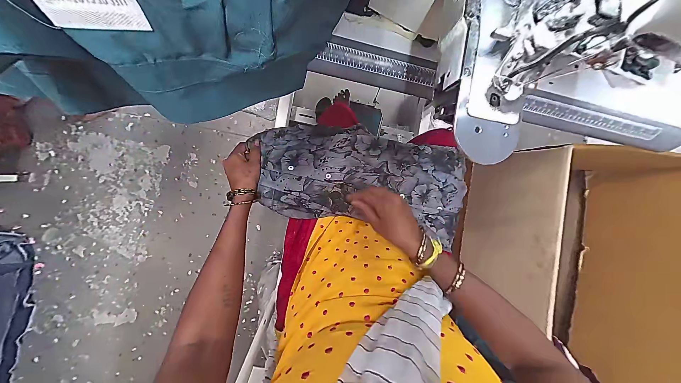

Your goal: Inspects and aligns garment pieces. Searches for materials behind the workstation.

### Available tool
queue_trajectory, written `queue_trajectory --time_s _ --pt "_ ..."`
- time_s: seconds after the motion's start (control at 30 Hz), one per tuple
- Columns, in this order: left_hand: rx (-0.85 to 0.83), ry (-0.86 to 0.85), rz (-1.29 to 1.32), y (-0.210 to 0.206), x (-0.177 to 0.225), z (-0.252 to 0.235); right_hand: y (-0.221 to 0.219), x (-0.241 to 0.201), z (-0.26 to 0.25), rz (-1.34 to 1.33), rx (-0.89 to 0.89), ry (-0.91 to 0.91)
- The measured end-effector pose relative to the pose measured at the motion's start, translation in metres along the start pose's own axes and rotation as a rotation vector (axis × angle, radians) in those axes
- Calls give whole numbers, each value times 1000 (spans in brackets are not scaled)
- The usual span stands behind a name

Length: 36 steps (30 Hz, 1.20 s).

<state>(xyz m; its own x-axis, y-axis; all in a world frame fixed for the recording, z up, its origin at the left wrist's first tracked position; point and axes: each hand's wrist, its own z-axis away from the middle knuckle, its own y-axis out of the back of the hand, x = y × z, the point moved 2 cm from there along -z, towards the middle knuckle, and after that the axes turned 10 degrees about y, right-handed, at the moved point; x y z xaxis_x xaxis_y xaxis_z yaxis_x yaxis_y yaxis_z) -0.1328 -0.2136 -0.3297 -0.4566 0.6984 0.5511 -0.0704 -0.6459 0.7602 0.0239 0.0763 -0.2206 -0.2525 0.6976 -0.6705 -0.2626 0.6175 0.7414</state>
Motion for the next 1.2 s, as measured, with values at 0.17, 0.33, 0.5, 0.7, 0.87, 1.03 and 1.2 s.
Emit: queue_trajectory --time_s 0.17,0.33,0.5,0.7,0.87,1.03,1.2 --pt "-22 0 -67 1 -5 -5 -9 47 -13 278 -18 73" --pt "-17 16 -65 0 -14 -3 3 65 -6 136 34 -19" --pt "-30 19 -75 -5 -17 -6 11 74 -9 -78 56 -180" --pt "-38 -13 -93 -6 -20 -8 11 76 -10 -158 34 -254" --pt "-44 -7 -95 -8 -22 -9 9 78 -11 -171 26 -268" --pt "-69 19 -111 -8 -19 -7 8 81 -10 -157 31 -262" --pt "-77 13 -109 -10 -21 -9 6 79 -7 -135 72 -232"
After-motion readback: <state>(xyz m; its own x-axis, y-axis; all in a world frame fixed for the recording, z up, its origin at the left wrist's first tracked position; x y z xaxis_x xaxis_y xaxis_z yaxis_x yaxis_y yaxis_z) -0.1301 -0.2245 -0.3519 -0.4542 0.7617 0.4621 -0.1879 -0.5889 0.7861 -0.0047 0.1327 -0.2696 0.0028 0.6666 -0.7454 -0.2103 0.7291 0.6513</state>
